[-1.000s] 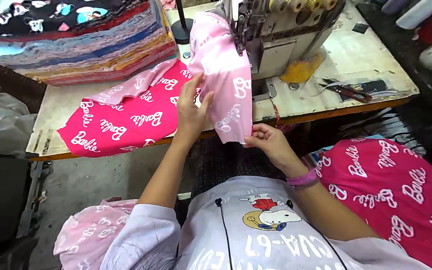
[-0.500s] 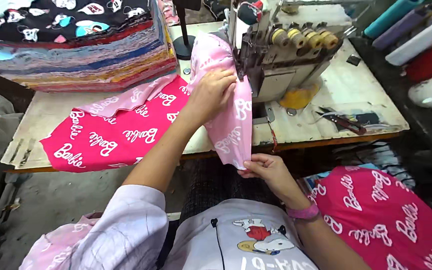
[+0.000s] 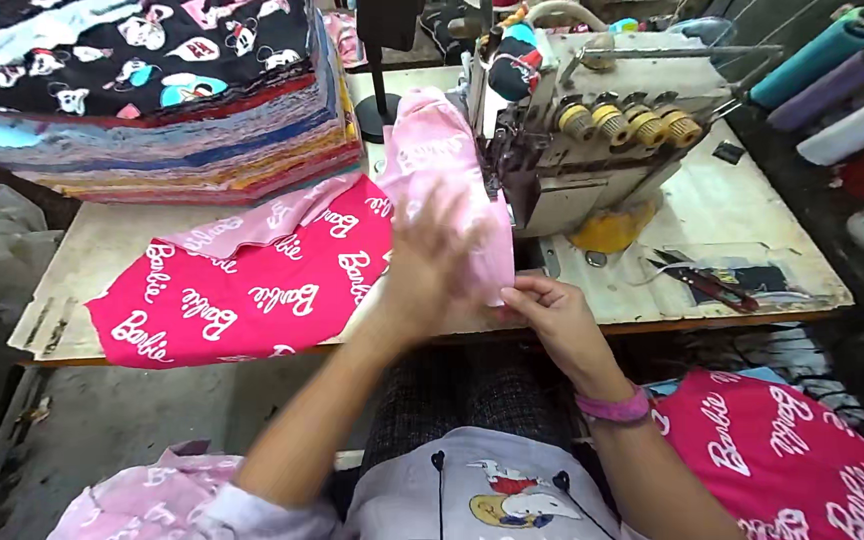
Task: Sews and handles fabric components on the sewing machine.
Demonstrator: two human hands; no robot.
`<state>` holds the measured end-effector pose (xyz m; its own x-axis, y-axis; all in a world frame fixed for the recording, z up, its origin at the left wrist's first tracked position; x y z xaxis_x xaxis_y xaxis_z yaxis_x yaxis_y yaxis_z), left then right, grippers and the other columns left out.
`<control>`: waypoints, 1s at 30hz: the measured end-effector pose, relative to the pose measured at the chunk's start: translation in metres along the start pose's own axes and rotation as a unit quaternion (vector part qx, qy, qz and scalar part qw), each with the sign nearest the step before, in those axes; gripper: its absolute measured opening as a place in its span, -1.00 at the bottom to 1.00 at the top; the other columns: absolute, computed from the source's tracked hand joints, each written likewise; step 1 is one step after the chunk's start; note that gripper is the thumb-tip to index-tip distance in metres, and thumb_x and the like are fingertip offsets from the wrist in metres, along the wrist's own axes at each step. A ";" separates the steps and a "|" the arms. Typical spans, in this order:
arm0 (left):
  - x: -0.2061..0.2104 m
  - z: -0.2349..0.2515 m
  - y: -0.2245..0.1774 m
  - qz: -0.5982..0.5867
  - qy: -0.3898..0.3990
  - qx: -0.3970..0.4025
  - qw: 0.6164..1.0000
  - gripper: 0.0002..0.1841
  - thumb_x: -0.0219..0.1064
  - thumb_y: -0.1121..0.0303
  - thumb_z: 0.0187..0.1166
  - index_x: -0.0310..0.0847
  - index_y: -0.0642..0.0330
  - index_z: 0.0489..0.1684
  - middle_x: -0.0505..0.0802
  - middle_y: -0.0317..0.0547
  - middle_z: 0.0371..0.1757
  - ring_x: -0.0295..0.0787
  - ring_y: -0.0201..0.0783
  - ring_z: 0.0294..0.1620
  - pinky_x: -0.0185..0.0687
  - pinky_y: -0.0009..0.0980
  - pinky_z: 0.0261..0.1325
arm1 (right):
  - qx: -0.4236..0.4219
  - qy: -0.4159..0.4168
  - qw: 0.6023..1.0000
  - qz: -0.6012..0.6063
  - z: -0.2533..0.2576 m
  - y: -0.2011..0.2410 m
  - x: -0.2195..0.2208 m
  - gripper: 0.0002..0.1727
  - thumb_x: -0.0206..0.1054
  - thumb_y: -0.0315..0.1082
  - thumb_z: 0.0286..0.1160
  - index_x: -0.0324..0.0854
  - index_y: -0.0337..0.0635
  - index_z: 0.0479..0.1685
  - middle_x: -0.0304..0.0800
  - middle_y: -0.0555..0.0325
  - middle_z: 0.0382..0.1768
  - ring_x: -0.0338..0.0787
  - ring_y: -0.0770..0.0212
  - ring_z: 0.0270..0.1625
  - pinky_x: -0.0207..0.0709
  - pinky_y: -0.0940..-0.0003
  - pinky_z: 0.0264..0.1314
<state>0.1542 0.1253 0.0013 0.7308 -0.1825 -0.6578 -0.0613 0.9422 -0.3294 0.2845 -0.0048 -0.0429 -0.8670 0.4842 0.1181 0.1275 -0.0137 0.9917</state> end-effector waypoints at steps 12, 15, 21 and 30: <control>0.021 0.008 0.003 0.030 -0.025 0.127 0.991 -0.76 0.20 0.56 0.68 0.80 0.30 0.09 0.89 0.14 0.15 0.78 0.06 0.35 0.56 -0.11 0.52 | -0.072 -0.022 0.996 -0.054 0.040 0.042 0.003 -0.63 0.31 -0.61 0.48 0.38 -0.22 0.20 0.88 0.29 -0.45 0.88 0.41 -0.44 0.79 0.55 -0.28; 0.014 0.025 0.018 0.020 0.000 0.098 0.995 -0.80 0.25 0.53 0.64 0.84 0.35 -0.08 0.92 0.14 0.05 0.83 0.06 0.26 0.66 -0.18 0.40 | -0.062 -0.085 0.991 -0.089 0.056 0.044 0.008 -0.66 0.39 -0.57 0.47 0.38 -0.24 0.13 0.79 0.30 -0.60 0.76 0.47 -0.64 0.66 0.63 -0.56; 0.009 0.066 0.057 -0.019 0.082 0.019 0.996 -0.58 0.06 0.28 0.70 0.85 0.34 -0.25 0.93 0.07 0.05 0.80 0.06 0.29 0.65 -0.08 0.34 | -0.047 -0.140 0.978 -0.147 0.068 0.049 0.013 -0.77 0.40 -0.45 0.57 0.46 -0.24 0.03 0.63 0.35 -0.76 0.59 0.57 -0.79 0.48 0.70 -0.74; -0.006 0.096 0.086 0.019 0.219 -0.206 0.954 -0.65 0.22 0.37 0.66 0.74 0.16 0.34 0.68 0.25 0.38 0.70 0.21 0.27 0.57 0.18 0.23 | -0.130 -0.059 0.982 -0.120 0.027 0.033 0.014 -0.89 0.25 -0.46 0.66 0.52 -0.24 0.03 0.78 0.45 -0.58 0.73 0.57 -0.61 0.65 0.67 -0.53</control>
<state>0.2103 0.2346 0.0418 0.3735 -0.3354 -0.8649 -0.4094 0.7771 -0.4781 0.2898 0.0246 -0.0103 -0.7934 0.5984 -0.1120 -0.2144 -0.1025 0.9714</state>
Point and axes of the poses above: each hand's wrist, its own z-axis towards the middle knuckle, its own x-axis out of the palm, y = z × x, the point moved 4 cm from there along z, towards the middle knuckle
